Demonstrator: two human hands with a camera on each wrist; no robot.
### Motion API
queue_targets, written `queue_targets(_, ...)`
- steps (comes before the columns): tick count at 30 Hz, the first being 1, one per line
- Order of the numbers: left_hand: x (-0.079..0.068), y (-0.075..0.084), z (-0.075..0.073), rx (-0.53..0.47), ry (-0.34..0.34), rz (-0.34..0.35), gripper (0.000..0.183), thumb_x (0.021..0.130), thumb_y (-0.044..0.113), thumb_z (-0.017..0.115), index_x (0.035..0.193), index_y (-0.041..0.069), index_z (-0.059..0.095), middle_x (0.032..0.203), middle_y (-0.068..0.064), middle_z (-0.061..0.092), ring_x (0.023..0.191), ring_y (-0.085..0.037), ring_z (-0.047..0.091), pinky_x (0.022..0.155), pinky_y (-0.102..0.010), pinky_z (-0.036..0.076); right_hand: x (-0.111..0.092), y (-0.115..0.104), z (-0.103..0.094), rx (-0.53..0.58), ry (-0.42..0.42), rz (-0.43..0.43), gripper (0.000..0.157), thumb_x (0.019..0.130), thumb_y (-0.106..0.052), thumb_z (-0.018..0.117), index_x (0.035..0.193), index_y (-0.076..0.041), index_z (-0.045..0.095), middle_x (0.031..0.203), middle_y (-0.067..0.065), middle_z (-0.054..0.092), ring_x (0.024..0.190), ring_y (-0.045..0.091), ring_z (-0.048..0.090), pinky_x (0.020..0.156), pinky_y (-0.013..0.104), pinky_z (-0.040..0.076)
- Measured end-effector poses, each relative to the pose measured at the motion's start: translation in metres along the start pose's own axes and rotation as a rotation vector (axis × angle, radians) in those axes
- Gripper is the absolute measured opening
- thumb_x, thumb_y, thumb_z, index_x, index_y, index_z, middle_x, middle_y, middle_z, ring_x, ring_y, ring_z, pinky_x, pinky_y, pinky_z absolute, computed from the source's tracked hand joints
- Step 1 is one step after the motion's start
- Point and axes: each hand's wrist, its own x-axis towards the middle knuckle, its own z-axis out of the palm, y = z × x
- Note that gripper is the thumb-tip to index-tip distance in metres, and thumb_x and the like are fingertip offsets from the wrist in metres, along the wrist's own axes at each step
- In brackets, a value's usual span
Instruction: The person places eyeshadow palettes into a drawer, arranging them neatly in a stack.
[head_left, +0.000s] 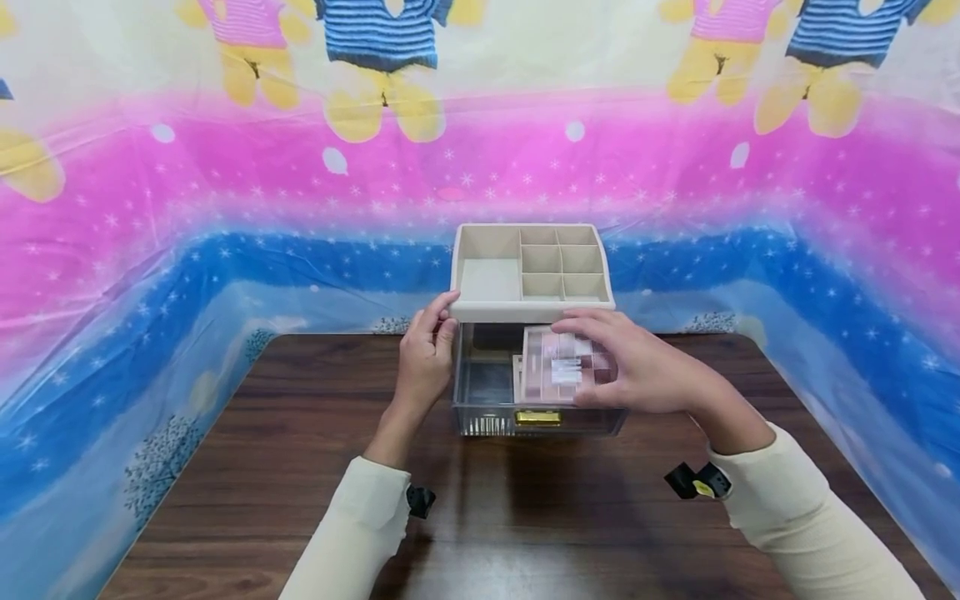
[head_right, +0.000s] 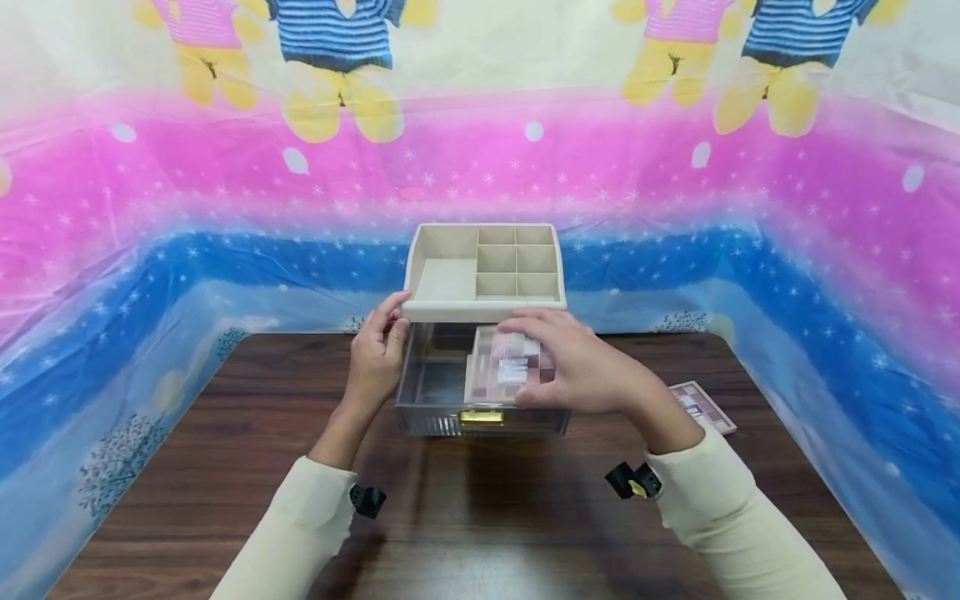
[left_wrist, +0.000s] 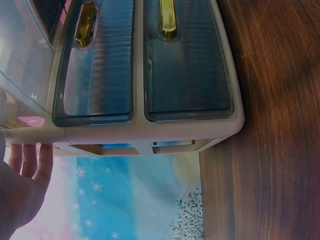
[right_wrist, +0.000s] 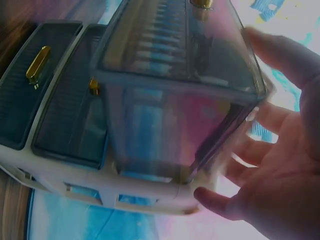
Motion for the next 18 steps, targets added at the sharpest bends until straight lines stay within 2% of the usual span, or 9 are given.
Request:
queue_targets(5, 0.000, 0.001, 0.001, 0.001, 0.013, -0.003, 0.034, 0.105, 0.016, 0.056, 0.138, 0.015, 0.062, 0.109, -0.017, 0.060, 0.098, -0.029, 0.058, 0.085, -0.046, 0.050, -0.012, 0.010, -0.005, 0.015, 0.072, 0.036, 0.059, 0.090, -0.022, 0.078, 0.144, -0.016, 0.055, 0.156, 0.013, 0.045, 0.145, 0.038, 0.037, 0.112, 0.066, 0.034)
queue_targets(10, 0.001, 0.000, 0.002, 0.005, 0.024, 0.003, 0.034, 0.104, 0.016, 0.056, 0.138, 0.014, 0.062, 0.108, -0.017, 0.060, 0.098, -0.030, 0.058, 0.086, -0.047, 0.051, -0.032, 0.036, -0.008, 0.018, 0.146, 0.144, 0.052, 0.094, -0.024, 0.074, 0.142, -0.014, 0.057, 0.151, 0.014, 0.049, 0.143, 0.040, 0.040, 0.111, 0.068, 0.034)
queue_targets(14, 0.000, 0.000, 0.002, 0.004, 0.021, -0.004, 0.034, 0.104, 0.016, 0.057, 0.138, 0.014, 0.062, 0.108, -0.017, 0.060, 0.099, -0.030, 0.058, 0.086, -0.047, 0.051, -0.050, 0.070, 0.001, -0.001, 0.105, 0.280, 0.056, 0.095, -0.025, 0.072, 0.144, -0.006, 0.052, 0.149, 0.024, 0.048, 0.140, 0.047, 0.041, 0.110, 0.069, 0.034)
queue_targets(18, 0.000, 0.000, 0.003, 0.000, 0.013, -0.017, 0.034, 0.104, 0.016, 0.056, 0.138, 0.015, 0.062, 0.108, -0.018, 0.060, 0.100, -0.031, 0.058, 0.087, -0.047, 0.051, -0.069, 0.111, 0.017, -0.050, 0.040, 0.463, 0.067, 0.096, -0.032, 0.069, 0.148, 0.002, 0.045, 0.150, 0.035, 0.042, 0.137, 0.056, 0.038, 0.106, 0.072, 0.035)
